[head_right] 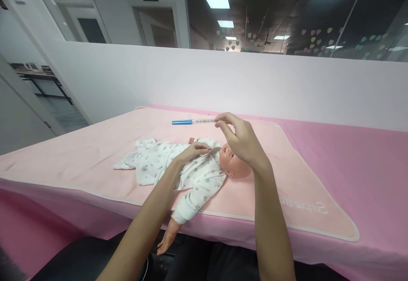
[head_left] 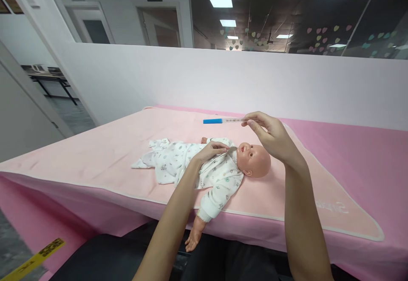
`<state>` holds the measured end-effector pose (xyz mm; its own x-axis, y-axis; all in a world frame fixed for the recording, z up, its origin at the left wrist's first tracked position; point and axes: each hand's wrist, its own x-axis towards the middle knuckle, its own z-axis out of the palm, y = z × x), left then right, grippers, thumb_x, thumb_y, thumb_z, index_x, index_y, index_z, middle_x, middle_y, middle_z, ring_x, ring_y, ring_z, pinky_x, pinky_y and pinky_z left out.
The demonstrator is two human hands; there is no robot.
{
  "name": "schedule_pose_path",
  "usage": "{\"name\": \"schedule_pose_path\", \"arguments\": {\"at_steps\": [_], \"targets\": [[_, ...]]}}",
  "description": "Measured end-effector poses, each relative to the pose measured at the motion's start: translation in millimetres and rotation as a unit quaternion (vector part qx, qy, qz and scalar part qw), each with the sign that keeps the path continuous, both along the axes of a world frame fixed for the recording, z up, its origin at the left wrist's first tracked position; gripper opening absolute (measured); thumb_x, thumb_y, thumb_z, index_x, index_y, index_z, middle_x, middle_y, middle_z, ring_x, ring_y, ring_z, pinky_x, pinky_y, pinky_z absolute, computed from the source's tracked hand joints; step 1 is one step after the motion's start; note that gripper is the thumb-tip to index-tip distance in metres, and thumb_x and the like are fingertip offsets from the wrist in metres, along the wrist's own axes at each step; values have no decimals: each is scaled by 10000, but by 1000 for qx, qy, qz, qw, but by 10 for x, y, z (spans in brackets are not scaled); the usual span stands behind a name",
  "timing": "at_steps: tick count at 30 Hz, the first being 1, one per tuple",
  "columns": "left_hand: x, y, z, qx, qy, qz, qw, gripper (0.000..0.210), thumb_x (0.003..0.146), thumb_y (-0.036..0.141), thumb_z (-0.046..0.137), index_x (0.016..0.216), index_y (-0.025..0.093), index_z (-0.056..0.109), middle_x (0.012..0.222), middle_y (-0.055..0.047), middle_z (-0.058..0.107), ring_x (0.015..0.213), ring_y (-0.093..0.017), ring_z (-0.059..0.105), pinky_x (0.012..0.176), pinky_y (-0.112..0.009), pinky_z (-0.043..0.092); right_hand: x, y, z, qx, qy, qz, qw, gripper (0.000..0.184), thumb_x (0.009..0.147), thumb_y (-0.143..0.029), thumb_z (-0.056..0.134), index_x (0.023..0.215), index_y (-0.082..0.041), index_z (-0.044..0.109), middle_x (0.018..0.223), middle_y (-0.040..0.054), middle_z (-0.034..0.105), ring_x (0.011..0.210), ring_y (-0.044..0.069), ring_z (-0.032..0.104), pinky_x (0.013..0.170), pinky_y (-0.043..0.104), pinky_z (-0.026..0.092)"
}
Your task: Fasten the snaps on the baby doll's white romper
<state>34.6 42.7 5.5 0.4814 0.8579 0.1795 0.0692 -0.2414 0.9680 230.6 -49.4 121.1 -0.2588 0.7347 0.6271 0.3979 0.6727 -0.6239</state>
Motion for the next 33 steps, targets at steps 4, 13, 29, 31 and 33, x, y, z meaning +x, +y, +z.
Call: {"name": "schedule_pose_path", "arguments": {"at_steps": [4, 13, 29, 31, 33], "targets": [[-15, 19, -32, -1, -1, 7, 1000, 209, 619, 283, 721, 780, 151, 704, 850, -53, 670, 814, -155, 563, 749, -260, 417, 26, -39, -22, 4, -1, -17, 1000, 212, 871, -288, 442, 919, -197, 627, 956, 30, 650, 943, 167, 583, 829, 310, 437], [-45, 144, -184, 17, 9, -15, 1000, 319, 547, 293, 761, 798, 115, 678, 531, 49, 436, 511, -52, 364, 469, -196, 249, 641, -541, -1318, -126, -7, -182, 975, 297, 857, -407, 455, 987, -209, 635, 1052, 66, 660, 1020, 212, 600, 852, 327, 485], [-10, 103, -203, -25, -78, 37, 996, 311, 547, 302, 768, 771, 117, 658, 609, 18, 526, 559, -67, 441, 520, -198, 304, 10, -330, -1559, 35, -109, -282, 953, 291, 885, -200, 334, 1042, -183, 577, 1000, 82, 643, 876, 166, 620, 742, 274, 519], [-6, 92, -193, -34, -110, 61, 991, 300, 538, 290, 765, 759, 124, 652, 625, 17, 543, 578, -73, 465, 539, -198, 325, -390, -133, -1378, 39, -180, -240, 953, 308, 865, -126, 319, 1008, -180, 586, 965, 80, 643, 852, 160, 625, 714, 250, 509], [-7, 90, -190, -41, -147, 93, 984, 280, 539, 274, 748, 760, 134, 648, 617, 28, 538, 579, -70, 468, 543, -193, 330, -704, 103, -1291, 20, -260, -247, 933, 335, 837, -82, 325, 1071, -152, 555, 987, 101, 630, 772, 164, 631, 620, 248, 500]]}}
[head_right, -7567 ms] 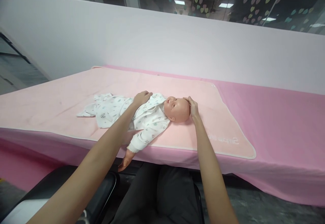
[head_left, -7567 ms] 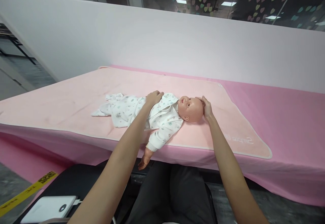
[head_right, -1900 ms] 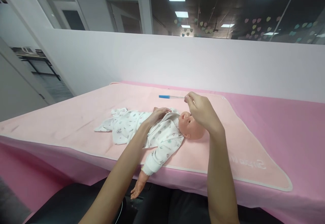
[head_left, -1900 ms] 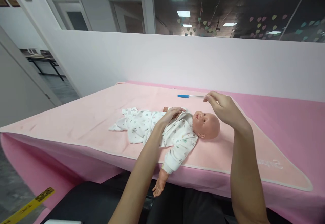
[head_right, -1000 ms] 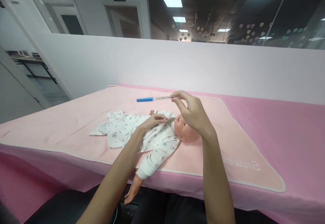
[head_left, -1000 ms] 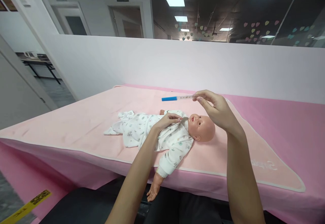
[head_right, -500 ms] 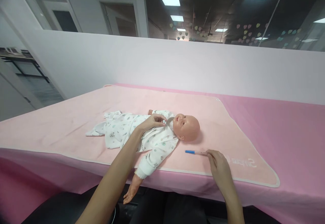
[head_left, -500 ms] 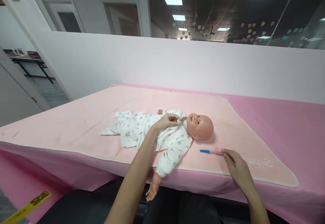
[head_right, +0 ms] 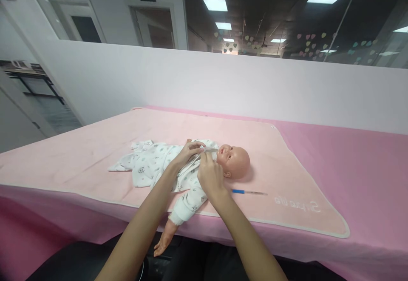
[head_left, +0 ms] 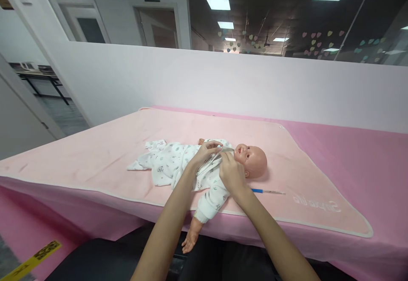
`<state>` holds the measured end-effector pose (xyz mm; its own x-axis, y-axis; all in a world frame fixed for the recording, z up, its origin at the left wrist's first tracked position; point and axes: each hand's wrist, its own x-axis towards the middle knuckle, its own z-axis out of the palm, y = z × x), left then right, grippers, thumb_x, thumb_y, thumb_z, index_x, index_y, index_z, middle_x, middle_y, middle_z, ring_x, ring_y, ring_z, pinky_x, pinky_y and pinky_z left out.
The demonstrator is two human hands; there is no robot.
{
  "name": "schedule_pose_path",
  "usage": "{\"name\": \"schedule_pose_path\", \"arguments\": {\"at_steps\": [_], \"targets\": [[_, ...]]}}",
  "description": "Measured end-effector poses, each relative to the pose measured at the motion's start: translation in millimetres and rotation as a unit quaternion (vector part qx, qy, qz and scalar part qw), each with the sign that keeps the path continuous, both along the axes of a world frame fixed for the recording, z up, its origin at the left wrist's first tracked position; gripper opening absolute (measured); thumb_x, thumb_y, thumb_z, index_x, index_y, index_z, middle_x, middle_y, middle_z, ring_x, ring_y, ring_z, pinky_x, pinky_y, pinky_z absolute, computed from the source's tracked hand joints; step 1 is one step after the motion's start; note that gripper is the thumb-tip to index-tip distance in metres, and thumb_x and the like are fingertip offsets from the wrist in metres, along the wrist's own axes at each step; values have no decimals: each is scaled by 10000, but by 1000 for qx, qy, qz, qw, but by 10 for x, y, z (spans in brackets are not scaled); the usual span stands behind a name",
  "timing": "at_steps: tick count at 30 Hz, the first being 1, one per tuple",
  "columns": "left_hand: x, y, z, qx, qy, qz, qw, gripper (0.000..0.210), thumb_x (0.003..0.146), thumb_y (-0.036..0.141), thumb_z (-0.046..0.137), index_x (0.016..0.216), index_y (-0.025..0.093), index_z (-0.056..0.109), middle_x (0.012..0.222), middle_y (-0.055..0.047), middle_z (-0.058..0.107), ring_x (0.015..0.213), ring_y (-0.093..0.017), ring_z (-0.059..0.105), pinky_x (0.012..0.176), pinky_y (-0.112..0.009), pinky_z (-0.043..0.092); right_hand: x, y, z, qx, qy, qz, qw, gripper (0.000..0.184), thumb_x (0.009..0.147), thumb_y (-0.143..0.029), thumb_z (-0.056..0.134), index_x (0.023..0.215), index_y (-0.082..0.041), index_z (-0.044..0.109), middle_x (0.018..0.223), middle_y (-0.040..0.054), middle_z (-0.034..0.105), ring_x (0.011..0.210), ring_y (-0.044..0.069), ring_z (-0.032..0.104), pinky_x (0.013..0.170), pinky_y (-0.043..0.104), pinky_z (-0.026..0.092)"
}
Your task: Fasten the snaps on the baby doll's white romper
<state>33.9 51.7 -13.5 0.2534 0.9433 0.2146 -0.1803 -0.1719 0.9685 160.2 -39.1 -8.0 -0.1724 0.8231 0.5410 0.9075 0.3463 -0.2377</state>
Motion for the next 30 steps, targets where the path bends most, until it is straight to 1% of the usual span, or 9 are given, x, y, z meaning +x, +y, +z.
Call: {"name": "schedule_pose_path", "arguments": {"at_steps": [2, 5, 9, 12, 16, 20, 24, 27, 30], "targets": [[-5, 8, -5, -15, -30, 29, 999, 261, 545, 259, 724, 766, 143, 646, 594, 41, 520, 552, -60, 451, 524, -187, 318, -183, 207, -9, -24, -38, -22, 999, 335, 827, -82, 347, 1111, -126, 519, 977, 118, 623, 712, 165, 627, 570, 249, 485], [-10, 24, -18, -35, -41, 46, 998, 246, 546, 245, 707, 763, 147, 647, 575, 50, 500, 518, -49, 425, 489, -181, 289, -233, 366, -150, -15, -34, -22, 999, 268, 801, -108, 407, 1030, -121, 546, 896, 111, 624, 651, 163, 609, 540, 243, 464], [-14, 13, -14, -23, -24, 50, 998, 242, 551, 249, 711, 766, 147, 663, 599, 42, 515, 527, -51, 427, 491, -186, 299, -123, 357, -395, 93, 45, 49, 993, 254, 767, -75, 395, 897, -154, 599, 841, 82, 616, 663, 155, 586, 541, 230, 454], [-26, -10, -3, 3, 9, 10, 1000, 240, 561, 253, 718, 770, 141, 681, 673, 15, 579, 601, -74, 481, 563, -200, 367, -81, 331, -498, 173, 167, 80, 967, 304, 818, -79, 337, 899, -167, 616, 863, 75, 615, 782, 159, 594, 650, 245, 492], [-50, -34, 2, 32, 67, -61, 995, 249, 578, 262, 729, 792, 136, 707, 780, -34, 661, 755, -134, 565, 711, -241, 430, -98, 339, -513, 230, 286, 87, 926, 285, 884, -145, 347, 913, -177, 629, 875, 72, 628, 870, 158, 597, 804, 298, 502], [-60, -54, 2, 37, 107, -95, 989, 225, 627, 286, 704, 795, 138, 720, 840, -63, 692, 839, -167, 593, 785, -265, 445, -111, 342, -501, 205, 333, 78, 917, 219, 888, -233, 420, 918, -183, 631, 847, 69, 621, 805, 159, 599, 733, 312, 523], [-49, -49, -24, 43, 111, -69, 991, 247, 622, 302, 714, 799, 130, 721, 819, -70, 695, 795, -162, 599, 745, -263, 459, -113, 338, -513, 199, 340, 94, 914, 216, 884, -230, 431, 890, -170, 639, 828, 68, 610, 771, 149, 591, 695, 292, 518], [-41, -32, -50, 45, 96, -36, 994, 276, 601, 302, 735, 811, 124, 719, 792, -71, 690, 739, -150, 597, 685, -247, 458, -114, 337, -511, 207, 341, 94, 912, 260, 879, -173, 388, 908, -164, 646, 849, 76, 603, 805, 150, 590, 718, 291, 516], [-39, -34, -52, 42, 84, -37, 995, 274, 588, 290, 744, 806, 124, 719, 778, -67, 692, 737, -154, 602, 689, -251, 463, -112, 333, -492, 221, 337, 95, 910, 286, 872, -147, 370, 916, -162, 653, 868, 81, 612, 837, 152, 594, 768, 304, 512]]}}
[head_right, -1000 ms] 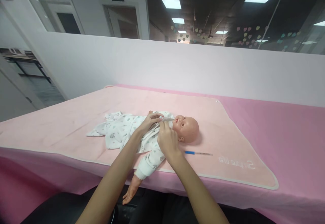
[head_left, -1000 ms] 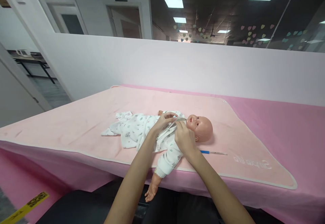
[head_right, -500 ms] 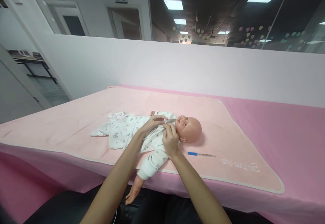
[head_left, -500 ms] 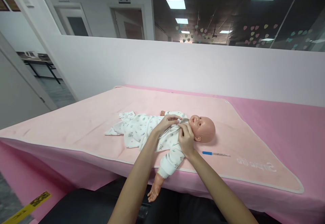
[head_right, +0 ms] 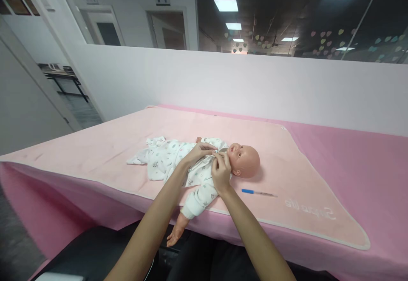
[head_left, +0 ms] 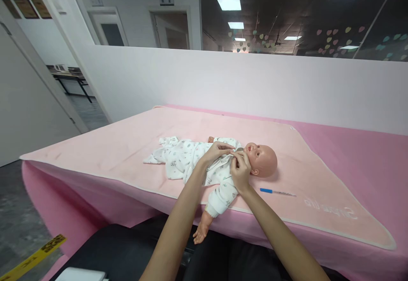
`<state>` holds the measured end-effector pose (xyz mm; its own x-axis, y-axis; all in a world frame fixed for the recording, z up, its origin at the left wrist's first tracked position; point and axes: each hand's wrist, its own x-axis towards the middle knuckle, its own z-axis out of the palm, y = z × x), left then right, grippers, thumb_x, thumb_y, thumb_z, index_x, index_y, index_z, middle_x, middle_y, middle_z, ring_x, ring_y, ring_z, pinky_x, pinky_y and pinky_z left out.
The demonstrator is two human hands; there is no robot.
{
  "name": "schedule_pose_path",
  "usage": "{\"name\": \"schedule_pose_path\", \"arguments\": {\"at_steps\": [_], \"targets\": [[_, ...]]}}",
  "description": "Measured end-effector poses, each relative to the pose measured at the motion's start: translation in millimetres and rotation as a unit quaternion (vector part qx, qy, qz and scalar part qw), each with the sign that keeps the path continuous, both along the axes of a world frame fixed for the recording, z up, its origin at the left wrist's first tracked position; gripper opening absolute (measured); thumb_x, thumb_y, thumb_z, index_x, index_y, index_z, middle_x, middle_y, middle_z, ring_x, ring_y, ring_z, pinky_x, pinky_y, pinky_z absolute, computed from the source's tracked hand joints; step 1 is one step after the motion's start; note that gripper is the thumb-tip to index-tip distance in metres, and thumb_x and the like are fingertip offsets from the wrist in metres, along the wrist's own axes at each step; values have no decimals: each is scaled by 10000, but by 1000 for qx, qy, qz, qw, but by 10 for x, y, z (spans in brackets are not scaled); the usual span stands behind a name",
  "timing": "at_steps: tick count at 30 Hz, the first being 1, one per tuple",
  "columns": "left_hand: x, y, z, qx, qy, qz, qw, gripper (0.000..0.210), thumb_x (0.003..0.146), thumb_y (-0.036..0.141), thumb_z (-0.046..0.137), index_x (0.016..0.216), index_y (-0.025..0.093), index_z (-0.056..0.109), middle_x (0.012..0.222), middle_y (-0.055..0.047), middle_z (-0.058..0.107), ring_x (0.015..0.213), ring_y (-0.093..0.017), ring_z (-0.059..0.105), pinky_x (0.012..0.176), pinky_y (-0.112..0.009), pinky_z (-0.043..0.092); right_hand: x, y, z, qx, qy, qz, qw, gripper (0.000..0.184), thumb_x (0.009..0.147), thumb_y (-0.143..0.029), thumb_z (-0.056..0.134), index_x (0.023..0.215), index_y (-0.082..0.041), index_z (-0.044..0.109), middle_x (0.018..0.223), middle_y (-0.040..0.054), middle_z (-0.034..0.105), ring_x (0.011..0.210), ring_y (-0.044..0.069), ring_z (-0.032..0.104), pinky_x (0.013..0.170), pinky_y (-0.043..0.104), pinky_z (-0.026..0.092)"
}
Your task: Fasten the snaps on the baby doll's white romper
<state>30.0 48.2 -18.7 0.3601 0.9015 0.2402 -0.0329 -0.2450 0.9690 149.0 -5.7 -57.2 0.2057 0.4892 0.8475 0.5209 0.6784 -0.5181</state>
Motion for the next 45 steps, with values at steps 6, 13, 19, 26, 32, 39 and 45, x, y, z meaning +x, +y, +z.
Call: {"name": "schedule_pose_path", "arguments": {"at_steps": [6, 13, 19, 26, 32, 39, 45], "targets": [[-1, -35, 37, 15, 10, -18, 1000, 215, 608, 279, 723, 755, 122, 722, 775, -71, 702, 795, -182, 618, 757, -281, 470, 9, 4, 25, 3, 4, 11, 1000, 256, 876, -167, 390, 892, -185, 645, 861, 61, 656, 859, 154, 611, 804, 319, 510], [-9, -5, 3, 12, -3, -27, 1000, 246, 598, 296, 734, 774, 124, 723, 788, -67, 704, 769, -166, 616, 739, -265, 463, 14, 23, 30, -5, 15, -9, 1000, 232, 872, -204, 420, 865, -178, 650, 912, 81, 613, 905, 159, 590, 828, 314, 499], [-54, -59, 71, 14, 18, -65, 998, 363, 620, 368, 729, 884, 118, 717, 831, -79, 700, 819, -184, 608, 761, -280, 451, 24, 20, 46, -39, 29, -13, 999, 214, 875, -222, 398, 928, -171, 599, 899, 80, 631, 860, 162, 592, 780, 305, 491], [-34, -51, 20, 32, 56, -44, 997, 341, 632, 312, 728, 903, 107, 709, 812, -89, 694, 784, -176, 609, 722, -271, 454, 27, 42, 21, -71, 42, -25, 996, 188, 861, -270, 434, 896, -162, 583, 840, 67, 634, 644, 131, 563, 658, 269, 482], [2, -61, 2, 67, 69, -8, 995, 202, 683, 255, 646, 815, 113, 703, 772, -64, 678, 792, -167, 592, 771, -267, 430, 28, 48, 8, -70, 40, -17, 997, 183, 862, -278, 439, 904, -160, 572, 838, 69, 647, 662, 135, 581, 653, 259, 476], [-6, -65, 13, 77, 83, 1, 994, 133, 685, 241, 603, 746, 131, 647, 722, -12, 594, 722, -123, 508, 693, -228, 377, 25, 53, 4, -65, 30, -11, 997, 149, 854, -201, 413, 809, -168, 550, 763, 51, 627, 712, 146, 585, 674, 256, 461], [-7, -68, 48, 44, 71, -34, 996, 109, 633, 193, 562, 712, 133, 607, 715, -1, 566, 726, -129, 489, 709, -236, 367, 25, 55, 18, -51, 7, -2, 999, 200, 871, -190, 391, 819, -169, 583, 790, 54, 643, 754, 147, 592, 713, 263, 463]]}}
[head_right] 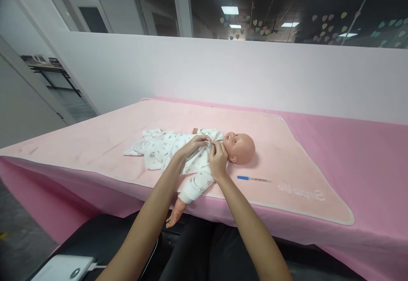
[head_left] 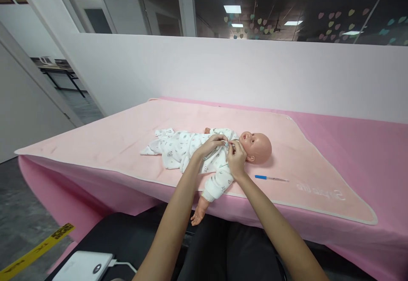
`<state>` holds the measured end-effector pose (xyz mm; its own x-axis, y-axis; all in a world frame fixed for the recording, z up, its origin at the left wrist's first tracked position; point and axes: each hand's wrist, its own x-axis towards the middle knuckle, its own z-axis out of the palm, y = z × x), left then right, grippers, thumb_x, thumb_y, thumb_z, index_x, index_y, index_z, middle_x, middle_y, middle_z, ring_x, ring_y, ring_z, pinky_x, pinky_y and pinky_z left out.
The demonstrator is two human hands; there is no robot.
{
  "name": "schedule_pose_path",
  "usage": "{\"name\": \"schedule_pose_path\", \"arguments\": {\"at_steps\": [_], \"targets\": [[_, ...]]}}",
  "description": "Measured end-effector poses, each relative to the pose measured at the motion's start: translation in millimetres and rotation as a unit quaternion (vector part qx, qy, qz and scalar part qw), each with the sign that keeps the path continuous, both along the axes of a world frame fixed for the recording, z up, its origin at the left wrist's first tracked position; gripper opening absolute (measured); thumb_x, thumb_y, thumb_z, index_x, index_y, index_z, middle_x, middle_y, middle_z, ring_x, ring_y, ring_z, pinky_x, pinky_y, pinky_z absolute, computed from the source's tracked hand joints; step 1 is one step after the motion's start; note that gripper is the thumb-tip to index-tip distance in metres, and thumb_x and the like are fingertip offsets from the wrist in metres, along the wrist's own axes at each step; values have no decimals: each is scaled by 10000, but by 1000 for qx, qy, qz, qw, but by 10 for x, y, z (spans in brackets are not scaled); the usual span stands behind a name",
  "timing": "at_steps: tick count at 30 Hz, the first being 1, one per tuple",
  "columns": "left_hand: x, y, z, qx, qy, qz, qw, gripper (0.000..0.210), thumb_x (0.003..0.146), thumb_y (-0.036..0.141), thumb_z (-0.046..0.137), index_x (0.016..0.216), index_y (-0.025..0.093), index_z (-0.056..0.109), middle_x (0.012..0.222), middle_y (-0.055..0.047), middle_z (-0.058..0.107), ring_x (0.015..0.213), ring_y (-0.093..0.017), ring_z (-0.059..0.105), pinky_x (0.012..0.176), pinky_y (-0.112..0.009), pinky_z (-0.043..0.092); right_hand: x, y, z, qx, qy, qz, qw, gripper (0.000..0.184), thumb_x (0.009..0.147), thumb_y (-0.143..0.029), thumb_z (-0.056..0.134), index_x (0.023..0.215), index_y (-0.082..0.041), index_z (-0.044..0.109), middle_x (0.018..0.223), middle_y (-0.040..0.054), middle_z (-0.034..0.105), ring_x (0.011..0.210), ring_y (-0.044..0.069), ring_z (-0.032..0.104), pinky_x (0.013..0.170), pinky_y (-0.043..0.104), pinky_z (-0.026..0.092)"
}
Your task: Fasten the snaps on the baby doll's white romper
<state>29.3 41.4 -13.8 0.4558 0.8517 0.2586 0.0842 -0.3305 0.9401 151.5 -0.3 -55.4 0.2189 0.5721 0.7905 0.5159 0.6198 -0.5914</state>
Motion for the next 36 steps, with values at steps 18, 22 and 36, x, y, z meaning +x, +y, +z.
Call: {"name": "schedule_pose_path", "arguments": {"at_steps": [18, 22, 36], "targets": [[-39, -5, -82, -32, -88, -23, 995, 381, 675, 265, 681, 988, 203, 473, 665, 47, 543, 683, -105, 535, 677, -237, 413, 15, 23, -46, 14, -36, 1, 999, 185, 895, -218, 390, 940, -189, 567, 888, 66, 598, 858, 170, 571, 781, 301, 477], [-81, -121, -93, 43, -15, 5, 999, 423, 653, 284, 707, 1017, 179, 519, 835, -10, 601, 838, -143, 565, 781, -270, 428, 6, 43, -59, 14, -27, -22, 999, 195, 910, -248, 373, 971, -180, 545, 904, 81, 595, 875, 181, 570, 792, 316, 475], [-331, -527, -390, 359, 160, 295, 871, 148, 792, 167, 469, 901, 197, 566, 893, -35, 619, 868, -174, 551, 802, -325, 434, 3, 192, 132, 177, -345, 25, 921, 179, 769, -76, 448, 805, -182, 588, 825, 68, 621, 779, 193, 515, 704, 313, 414]]}}
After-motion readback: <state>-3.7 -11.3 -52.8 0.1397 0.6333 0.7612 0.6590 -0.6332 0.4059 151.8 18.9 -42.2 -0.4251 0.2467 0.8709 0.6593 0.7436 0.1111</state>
